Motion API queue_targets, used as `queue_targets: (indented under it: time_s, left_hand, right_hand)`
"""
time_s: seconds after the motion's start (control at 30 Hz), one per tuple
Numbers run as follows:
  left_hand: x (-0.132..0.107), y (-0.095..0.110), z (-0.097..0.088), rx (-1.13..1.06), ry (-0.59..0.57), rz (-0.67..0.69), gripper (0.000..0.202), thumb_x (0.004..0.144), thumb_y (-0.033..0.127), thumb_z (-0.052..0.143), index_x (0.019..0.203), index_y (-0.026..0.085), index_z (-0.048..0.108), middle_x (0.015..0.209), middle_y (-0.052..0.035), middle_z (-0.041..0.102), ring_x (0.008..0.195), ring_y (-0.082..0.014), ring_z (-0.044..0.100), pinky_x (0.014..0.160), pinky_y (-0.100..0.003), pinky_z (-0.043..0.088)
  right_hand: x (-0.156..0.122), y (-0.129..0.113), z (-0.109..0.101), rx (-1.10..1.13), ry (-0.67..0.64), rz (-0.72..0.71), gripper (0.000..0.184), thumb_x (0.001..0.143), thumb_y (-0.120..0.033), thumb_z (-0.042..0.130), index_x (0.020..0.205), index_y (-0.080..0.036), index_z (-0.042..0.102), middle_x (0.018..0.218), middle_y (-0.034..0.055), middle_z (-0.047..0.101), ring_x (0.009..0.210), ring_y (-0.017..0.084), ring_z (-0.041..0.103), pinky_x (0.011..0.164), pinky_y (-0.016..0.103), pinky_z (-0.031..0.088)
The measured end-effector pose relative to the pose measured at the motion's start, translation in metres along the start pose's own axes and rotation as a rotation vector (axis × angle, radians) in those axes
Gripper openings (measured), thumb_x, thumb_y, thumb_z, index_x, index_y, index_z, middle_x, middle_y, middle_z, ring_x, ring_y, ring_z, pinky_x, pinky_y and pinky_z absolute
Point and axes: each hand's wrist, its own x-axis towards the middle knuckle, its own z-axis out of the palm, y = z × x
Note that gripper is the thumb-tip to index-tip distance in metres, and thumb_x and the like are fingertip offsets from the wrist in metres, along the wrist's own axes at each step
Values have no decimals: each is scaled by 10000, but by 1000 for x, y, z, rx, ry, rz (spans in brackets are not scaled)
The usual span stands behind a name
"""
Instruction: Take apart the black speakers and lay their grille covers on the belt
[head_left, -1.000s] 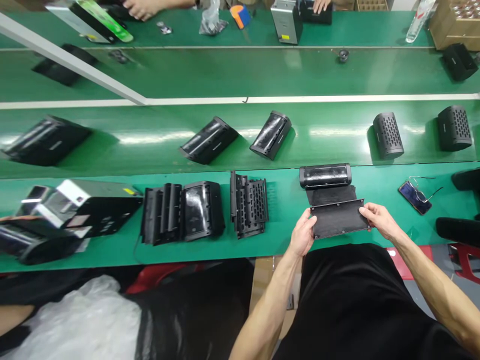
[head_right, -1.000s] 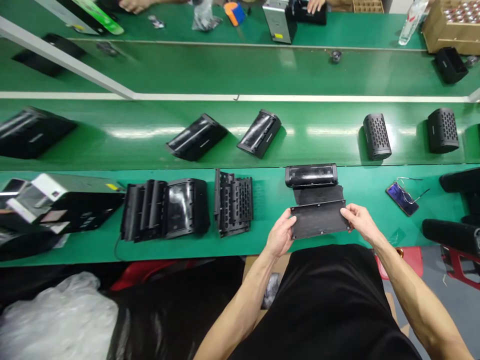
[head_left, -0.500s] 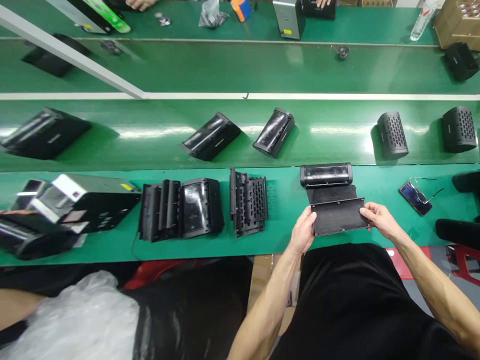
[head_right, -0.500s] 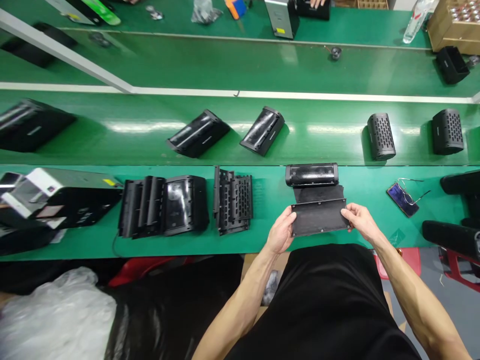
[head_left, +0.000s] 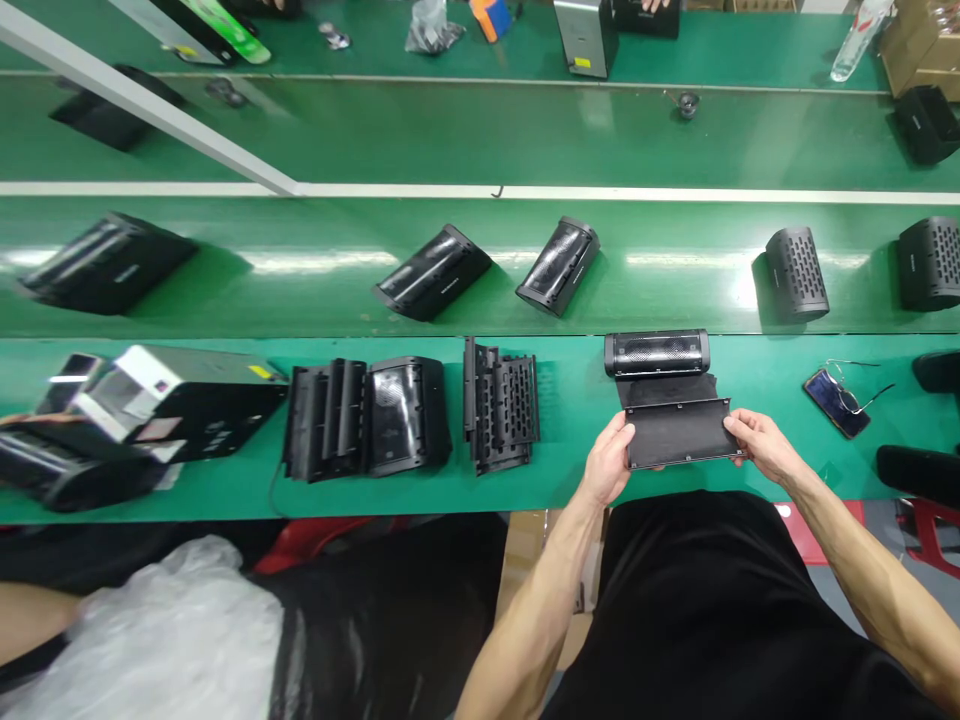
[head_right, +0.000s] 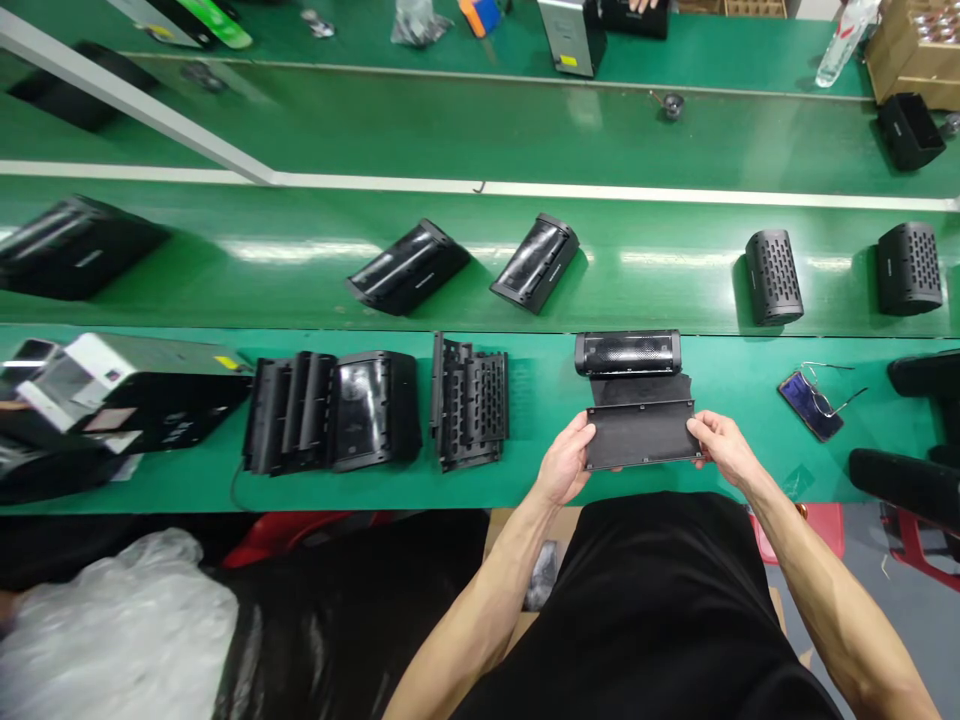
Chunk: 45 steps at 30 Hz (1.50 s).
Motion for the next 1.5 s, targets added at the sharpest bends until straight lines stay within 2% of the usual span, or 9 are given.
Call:
queue_targets:
  time_s: [0.2,0.67,0.93,1.1,1.17,1.23,1.3,1.43,1.5]
  left_hand:
    - [5,-1,-1,23,19,-2,445,812,414,845,1185,195,739,1109,-131,809,1056,-365,770,852,-526,680]
    - [10,1,-7,38,9,-8,580,789,409,874,1281,153,705,1118,-155,802,958,-339,781,812,-503,681]
    - [8,7,-10,-12,-14,-14,570,823,391,871,1313,161,691,1185,-149,801,982,-324,785,799,-455,680]
    - [16,19,-29,-140,-196,-110,665,882,716,725,1258,168,714,1106,-169,813,800,-323,798,604,-408,643]
    - [27,24,-37,-214,-239,-166,704,899,803,630,1190,170,738,1067,-169,821,802,-329,803,608,-401,630]
    - [39,27,-40,-284,-260,-232,719,943,815,544,1096,146,758,1005,-175,827,810,-313,806,675,-387,626]
    - [49,31,-38,-323,-347,-333,741,977,798,505,1053,107,764,957,-193,826,797,-292,805,720,-359,611]
    - [49,40,-27,-280,-686,-556,847,990,802,444,1257,43,707,1087,-262,810,812,-344,810,699,-398,605]
    - [41,45,-26,-280,-766,-563,885,987,810,412,1332,38,674,1167,-281,791,812,-370,810,688,-425,605]
  right_hand:
    - [2,0,0,11,-12,7,553,729,-679,856,745,-229,535,535,-84,480,451,99,499,428,222,443]
    - [4,-1,1,35,-23,15,555,739,-669,871,747,-227,536,574,-72,499,480,103,497,455,235,449]
    - [6,-14,7,77,-57,41,578,698,-686,903,758,-228,556,582,-64,503,482,101,464,447,240,442]
    - [11,-40,10,103,-145,37,561,705,-670,920,780,-227,584,572,-56,528,457,108,480,439,253,452]
    - [17,-52,11,97,-178,41,555,703,-653,931,783,-226,587,567,-52,545,451,111,497,433,250,450]
    - [23,-64,14,71,-234,61,552,700,-642,939,788,-225,589,566,-49,559,447,113,509,422,244,442]
    - [32,-77,18,15,-316,93,551,692,-636,947,820,-223,605,581,-47,577,442,112,510,407,238,432]
    - [57,-108,35,-184,-513,142,534,722,-628,933,863,-211,632,634,-48,608,460,97,519,427,221,457]
    - [80,-127,51,-330,-588,126,512,734,-613,932,861,-205,649,642,-42,622,489,100,543,455,216,481]
